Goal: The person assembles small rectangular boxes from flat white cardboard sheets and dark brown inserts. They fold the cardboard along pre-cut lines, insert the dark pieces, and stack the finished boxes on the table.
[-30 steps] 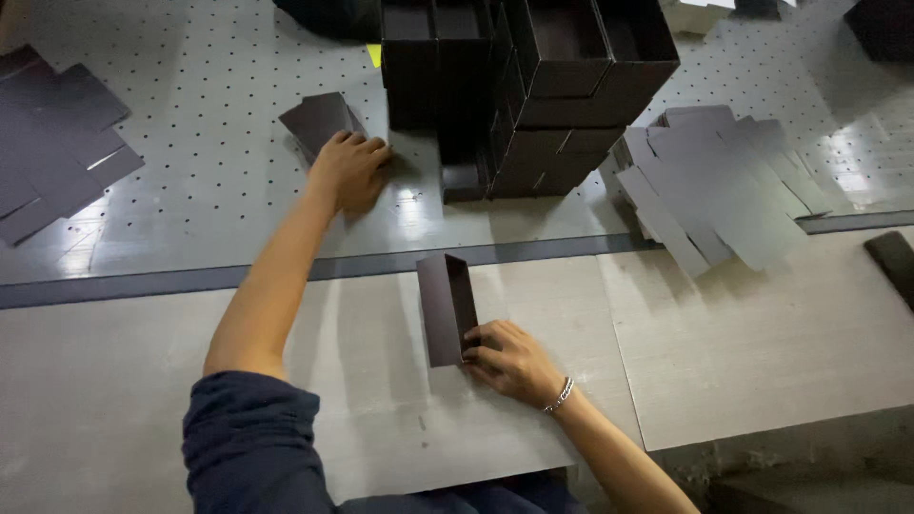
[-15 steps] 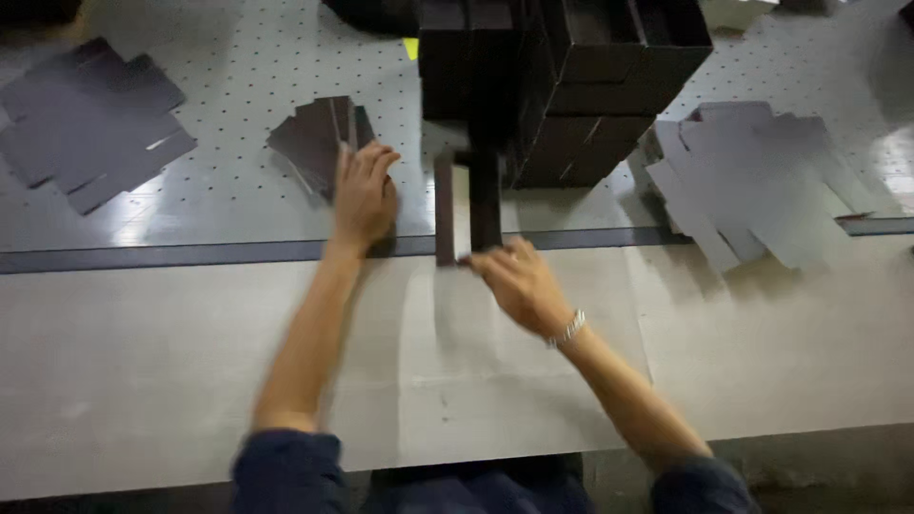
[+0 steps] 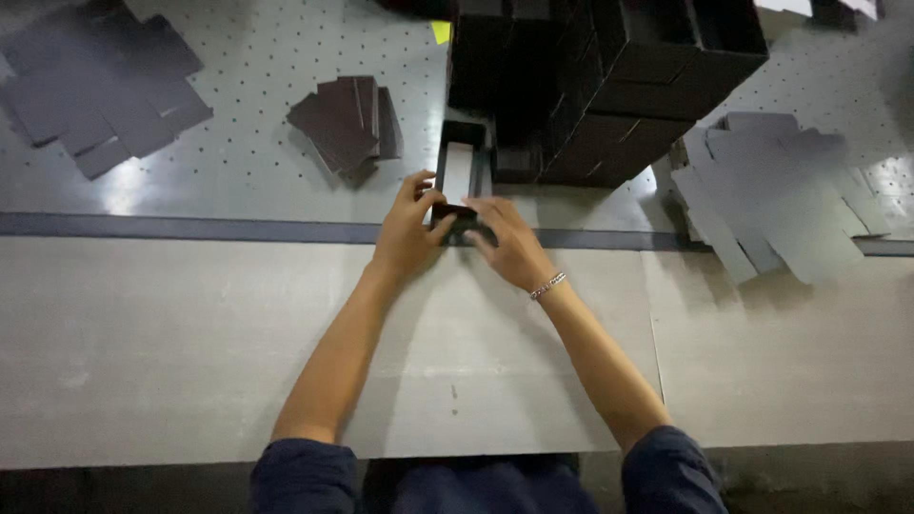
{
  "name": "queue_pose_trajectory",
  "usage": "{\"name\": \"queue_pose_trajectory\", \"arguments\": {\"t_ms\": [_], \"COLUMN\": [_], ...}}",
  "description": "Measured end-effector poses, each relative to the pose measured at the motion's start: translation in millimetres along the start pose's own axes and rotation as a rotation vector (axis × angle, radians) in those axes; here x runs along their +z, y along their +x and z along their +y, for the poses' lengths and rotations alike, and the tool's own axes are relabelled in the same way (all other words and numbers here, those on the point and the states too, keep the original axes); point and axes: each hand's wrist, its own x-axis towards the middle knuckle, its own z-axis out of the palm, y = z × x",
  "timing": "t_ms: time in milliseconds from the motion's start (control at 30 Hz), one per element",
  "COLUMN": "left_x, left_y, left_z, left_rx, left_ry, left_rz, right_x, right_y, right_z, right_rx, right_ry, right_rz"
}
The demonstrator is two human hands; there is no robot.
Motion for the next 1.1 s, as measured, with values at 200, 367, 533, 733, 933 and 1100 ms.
{"name": "queue_pose_trajectory", "arguments": {"t_ms": [200,367,533,733,933,1100], "left_x": [-13,-52,-60,-75,-102,-94], "left_y": [18,21,24,42,44,43], "left_z": [-31,-84,-106,-14,87,51], "left_rx": [0.196,-0.226,-0.051,0.304,0.284,0.175], "left_ry": [0.165,0.604,0.842,0.353,-0.464,-0.523], "left_rz": [0.23,0.25,0.539,0.699,-0.063,-0.192], "right_x": [23,32,30,24,-38,-38], "right_y": [-12,-20,-20,-18,-4,-8], "right_z": [19,16,15,29,-12,31], "right_rx": [-0.028,-0.106,-0.143,-0.097,0.536,0.631], "right_ry": [0.093,0.117,0.121,0.179,1.539,1.47], "right_rz": [0.195,0.296,0.362,0.522,0.273,0.291]}}
